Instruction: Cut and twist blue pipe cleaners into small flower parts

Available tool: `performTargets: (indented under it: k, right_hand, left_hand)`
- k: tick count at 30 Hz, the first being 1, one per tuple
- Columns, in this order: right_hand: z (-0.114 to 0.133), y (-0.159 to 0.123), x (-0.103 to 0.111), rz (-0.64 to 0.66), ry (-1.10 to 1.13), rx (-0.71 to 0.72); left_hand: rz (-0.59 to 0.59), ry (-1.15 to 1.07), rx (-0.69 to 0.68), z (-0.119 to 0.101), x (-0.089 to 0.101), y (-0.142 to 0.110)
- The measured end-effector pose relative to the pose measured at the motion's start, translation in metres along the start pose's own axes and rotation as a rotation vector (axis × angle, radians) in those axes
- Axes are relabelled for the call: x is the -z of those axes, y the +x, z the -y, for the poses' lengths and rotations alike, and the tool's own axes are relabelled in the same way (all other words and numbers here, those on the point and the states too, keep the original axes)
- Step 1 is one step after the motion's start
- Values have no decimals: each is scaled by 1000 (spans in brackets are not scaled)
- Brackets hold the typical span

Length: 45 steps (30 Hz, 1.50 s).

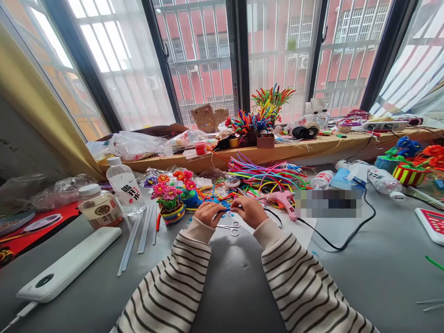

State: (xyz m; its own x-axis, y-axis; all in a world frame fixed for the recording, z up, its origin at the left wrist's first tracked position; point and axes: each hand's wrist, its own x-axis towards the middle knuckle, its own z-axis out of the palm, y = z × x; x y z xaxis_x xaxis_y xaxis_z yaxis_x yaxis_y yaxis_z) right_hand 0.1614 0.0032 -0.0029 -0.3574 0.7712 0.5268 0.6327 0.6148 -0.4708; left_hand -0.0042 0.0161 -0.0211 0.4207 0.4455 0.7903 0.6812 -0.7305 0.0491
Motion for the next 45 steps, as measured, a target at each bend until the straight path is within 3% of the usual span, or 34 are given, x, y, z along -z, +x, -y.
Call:
performTargets:
  k: [9, 12, 16, 18, 30, 35, 45]
  right_hand:
    - [0, 0, 3, 40, -236, 38]
    - [5, -1, -1, -101, -390, 57]
    - [17, -4, -8, -392, -535, 84]
    - [21, -6, -11, -446, -540, 94]
    - [15, -5, -22, -294, -462, 123]
    - [15, -7, -23, -328, -491, 126]
    - [19, -7, -23, -434, -581, 207]
  left_hand:
    - [211, -25, 52, 0, 4, 0]
    - [155, 3, 85, 1, -1, -2]
    - [-23, 62, 168, 2, -9, -5]
    - [-54, 76, 191, 2, -10, -6]
    - [-175, 215, -30, -9, -3, -2]
    - [-172, 290, -80, -15, -1, 0]
    - [-199, 313, -26, -20, 0, 3]
